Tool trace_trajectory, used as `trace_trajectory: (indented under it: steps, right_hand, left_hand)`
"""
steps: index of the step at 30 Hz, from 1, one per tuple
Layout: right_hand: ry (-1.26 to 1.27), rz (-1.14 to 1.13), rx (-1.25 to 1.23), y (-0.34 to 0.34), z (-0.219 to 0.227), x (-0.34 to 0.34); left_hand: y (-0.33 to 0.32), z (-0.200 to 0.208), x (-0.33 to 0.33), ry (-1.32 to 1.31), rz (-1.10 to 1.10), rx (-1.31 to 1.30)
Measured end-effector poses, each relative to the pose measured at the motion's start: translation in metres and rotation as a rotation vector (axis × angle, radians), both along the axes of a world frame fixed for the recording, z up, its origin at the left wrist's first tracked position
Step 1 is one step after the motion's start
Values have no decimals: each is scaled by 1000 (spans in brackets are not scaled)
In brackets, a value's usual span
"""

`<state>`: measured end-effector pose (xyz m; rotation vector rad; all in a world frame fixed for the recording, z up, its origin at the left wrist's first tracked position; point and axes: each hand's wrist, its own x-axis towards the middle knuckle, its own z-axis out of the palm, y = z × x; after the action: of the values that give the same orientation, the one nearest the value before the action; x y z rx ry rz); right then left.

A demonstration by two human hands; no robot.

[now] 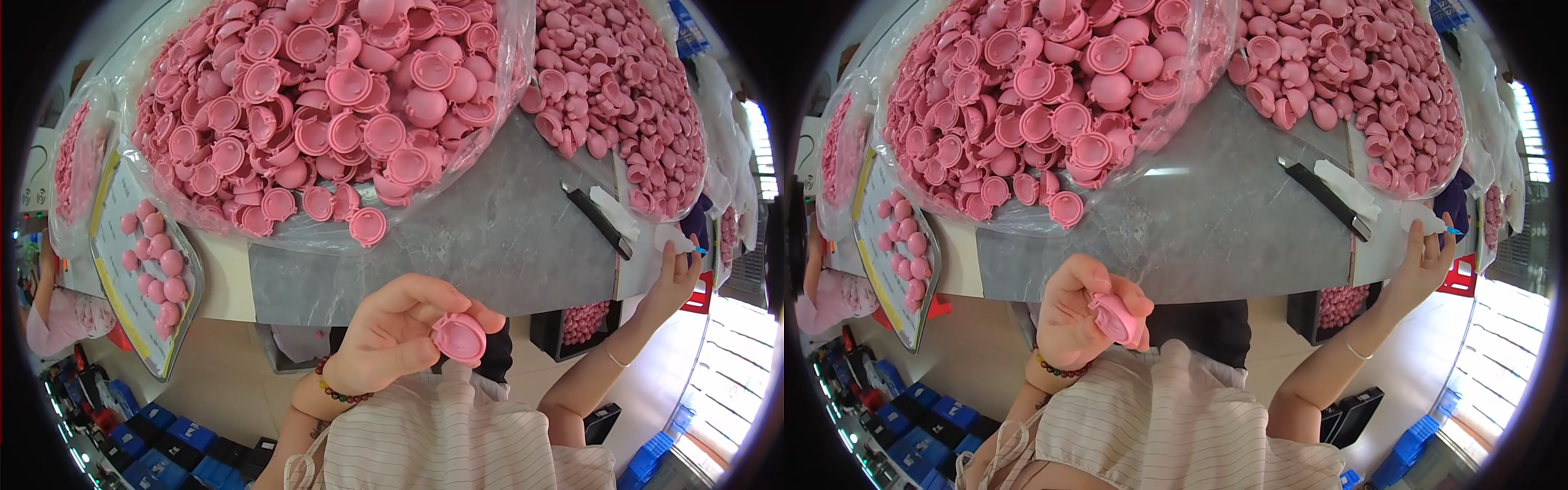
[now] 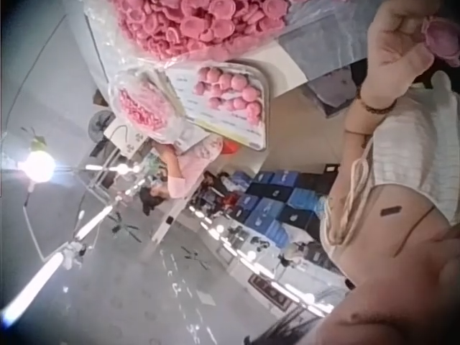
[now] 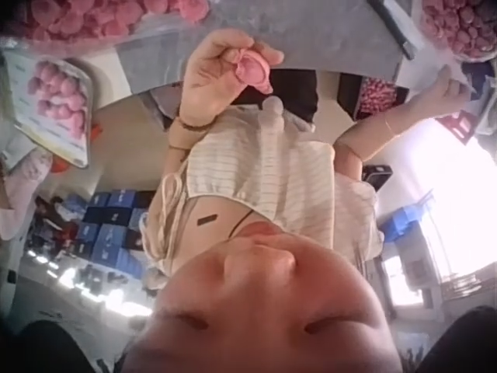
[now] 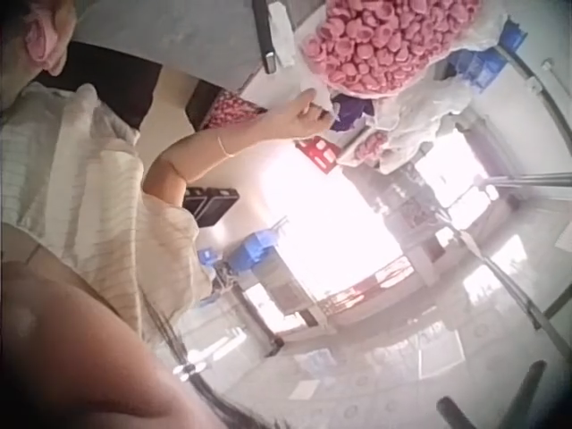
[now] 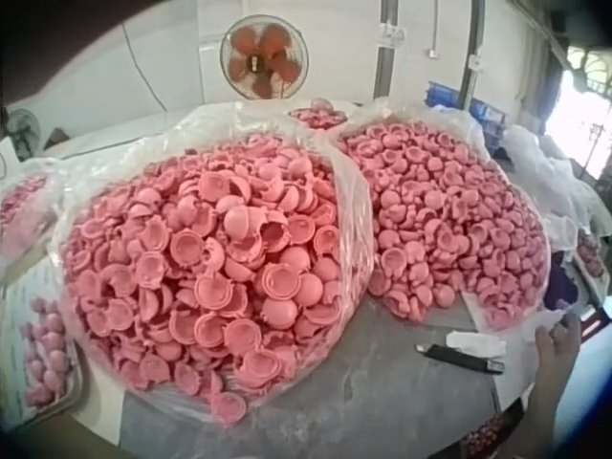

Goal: Assembling two pink plastic hemispherical halves into a ball using glue.

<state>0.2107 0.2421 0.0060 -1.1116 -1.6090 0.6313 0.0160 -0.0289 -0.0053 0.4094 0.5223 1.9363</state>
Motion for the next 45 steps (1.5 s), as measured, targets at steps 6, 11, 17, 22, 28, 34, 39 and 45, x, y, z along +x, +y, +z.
trace_trajectory:
  steps: [6, 11, 17, 22, 28, 34, 39, 45]
  right_hand:
    - [-168, -258, 384, 5, -6, -6]
    - [-406, -26, 511, -16, 25, -40]
    - [-878, 302, 385, 0, 33, -58]
    - [-622, 325, 334, -8, 32, -66]
    - [-462, 1020, -341, -92, 43, -74]
    - [-413, 827, -102, -106, 25, -88]
    - [-548, 912, 118, -99, 20, -84]
    - [-578, 916, 141, -96, 24, -93]
  left_hand:
    - [-3, 8, 1, 239, 104, -120]
    - [1, 9, 5, 456, 188, -176]
    - [-1, 11, 7, 496, 209, -172]
    - [-5, 11, 6, 488, 215, -190]
    - [-5, 8, 0, 471, 193, -124]
    - [-4, 10, 4, 475, 229, -164]
    - [-4, 11, 4, 507, 267, -247]
    - [-1, 13, 5, 495, 274, -249]
